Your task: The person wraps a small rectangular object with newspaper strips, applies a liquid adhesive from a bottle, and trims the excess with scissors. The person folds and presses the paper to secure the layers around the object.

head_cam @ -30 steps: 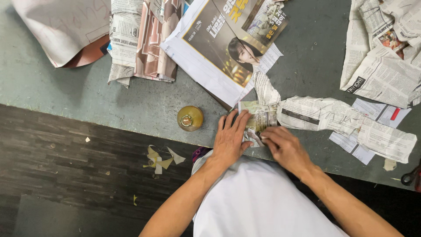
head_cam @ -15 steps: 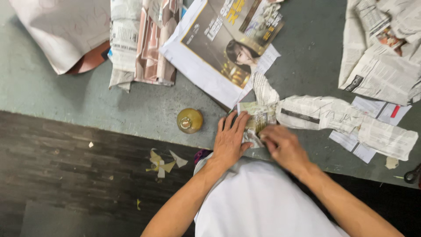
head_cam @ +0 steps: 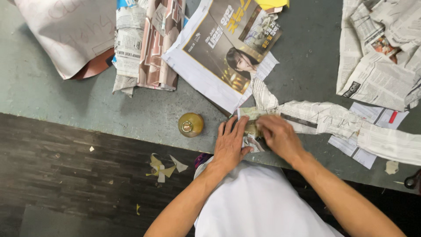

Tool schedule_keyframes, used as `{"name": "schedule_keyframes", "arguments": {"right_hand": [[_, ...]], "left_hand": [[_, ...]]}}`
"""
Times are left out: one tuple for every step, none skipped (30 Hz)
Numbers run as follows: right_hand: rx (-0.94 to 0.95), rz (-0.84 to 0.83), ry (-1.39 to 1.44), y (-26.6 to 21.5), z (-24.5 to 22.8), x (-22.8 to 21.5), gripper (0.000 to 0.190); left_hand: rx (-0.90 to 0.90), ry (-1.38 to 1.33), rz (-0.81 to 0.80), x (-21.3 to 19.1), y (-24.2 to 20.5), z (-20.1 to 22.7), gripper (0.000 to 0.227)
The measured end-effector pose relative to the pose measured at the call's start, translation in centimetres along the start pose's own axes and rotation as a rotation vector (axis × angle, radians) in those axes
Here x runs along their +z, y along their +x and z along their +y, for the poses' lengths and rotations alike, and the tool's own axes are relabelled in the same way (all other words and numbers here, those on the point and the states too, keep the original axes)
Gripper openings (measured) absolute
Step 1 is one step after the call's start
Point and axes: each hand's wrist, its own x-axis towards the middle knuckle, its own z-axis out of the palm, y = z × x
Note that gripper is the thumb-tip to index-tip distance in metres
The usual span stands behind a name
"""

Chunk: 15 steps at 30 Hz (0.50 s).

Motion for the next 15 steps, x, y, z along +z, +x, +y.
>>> {"name": "schedule_keyframes", "arguments": {"right_hand": [[-0.009, 0.005, -0.003, 0.7, 0.4, -0.1, 0.021], [-0.016, 0.016, -0.011, 1.1, 0.8, -0.3, 0.021], [0.056, 0.002, -0.007, 1.0, 1.0, -0.5, 0.020], [0.121, -0.006, -0.006, 1.2, 1.2, -0.8, 0.020], [0.186, -0.014, -0.005, 1.2, 1.4, -1.0, 0.020], [0.149, -0.002, -0.008, 0.7, 1.3, -1.0, 0.019], [0.112, 0.009, -0.012, -0.2, 1.1, -0.9, 0.018], [0.075, 0.017, -0.013, -1.2, 0.8, -0.7, 0.017], [0.059, 0.004, -0.017, -2.1, 0.7, -0.5, 0.019], [0.045, -0.009, -0.017, -2.8, 0.6, -0.3, 0.020], [0.030, -0.021, -0.018, -3.2, 0.7, -0.2, 0.022], [0.074, -0.025, -0.016, -3.2, 1.0, -0.2, 0.021], [0.118, -0.029, -0.014, -3.0, 1.4, -0.4, 0.021], [0.167, -0.029, -0.014, -3.0, 1.6, -0.5, 0.021], [0.184, -0.036, 0.005, -3.1, 1.7, -0.7, 0.021]], "left_hand": [[-0.002, 0.002, -0.005, 0.0, -0.3, 0.0, 0.104], [0.000, -0.006, -0.005, 0.1, -0.4, 0.0, 0.103], [0.003, -0.013, -0.005, 0.1, -0.5, 0.0, 0.103], [0.012, -0.018, 0.003, 0.0, -0.2, 0.0, 0.103], [0.014, -0.017, 0.000, -0.1, 0.0, -0.1, 0.103], [0.011, -0.019, -0.004, -0.1, 0.0, 0.0, 0.103], [0.008, -0.021, -0.008, -0.1, 0.0, 0.1, 0.103], [0.003, -0.018, -0.006, -0.1, -0.1, 0.1, 0.103], [-0.001, -0.014, -0.003, 0.0, -0.1, 0.2, 0.103], [-0.006, -0.009, -0.003, 0.0, -0.2, 0.1, 0.103], [-0.007, -0.008, -0.002, 0.0, -0.2, 0.1, 0.103], [-0.005, -0.008, -0.004, 0.1, -0.2, 0.0, 0.103], [-0.003, -0.008, -0.006, 0.1, -0.1, 0.0, 0.103], [-0.006, -0.009, -0.014, 0.2, -0.1, 0.0, 0.103], [-0.009, -0.011, -0.021, 0.2, -0.1, 0.1, 0.102]]}}
